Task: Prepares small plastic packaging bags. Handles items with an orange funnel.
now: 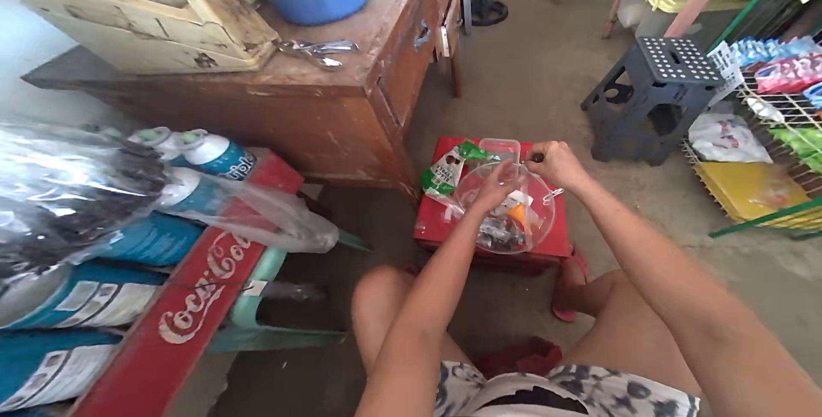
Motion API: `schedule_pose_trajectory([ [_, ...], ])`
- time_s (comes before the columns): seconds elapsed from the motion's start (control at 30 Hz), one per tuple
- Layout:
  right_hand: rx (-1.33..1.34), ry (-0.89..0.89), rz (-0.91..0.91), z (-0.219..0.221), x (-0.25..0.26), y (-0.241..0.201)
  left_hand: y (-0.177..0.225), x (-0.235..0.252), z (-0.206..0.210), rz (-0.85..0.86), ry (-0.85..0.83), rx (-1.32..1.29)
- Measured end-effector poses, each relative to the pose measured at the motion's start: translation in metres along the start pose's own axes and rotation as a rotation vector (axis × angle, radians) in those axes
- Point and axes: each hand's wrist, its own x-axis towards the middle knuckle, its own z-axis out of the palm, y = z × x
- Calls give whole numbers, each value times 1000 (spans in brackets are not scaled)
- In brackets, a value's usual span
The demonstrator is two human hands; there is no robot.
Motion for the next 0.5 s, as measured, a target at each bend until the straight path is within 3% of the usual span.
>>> schedule_pose_trajectory([
  [0.13,12,-17,27,21,8,1,-20,7,12,-4,-73,125],
  [0.3,-51,-2,160,20,9,28,-57,2,-1,-172,-144,149],
  [0.4,-48,41,269,8,5,50,-53,-4,-6,-244,-145,138],
  [0.5,22,77,345,-9,-7,71,-36,-9,-15,-205,-118,176],
])
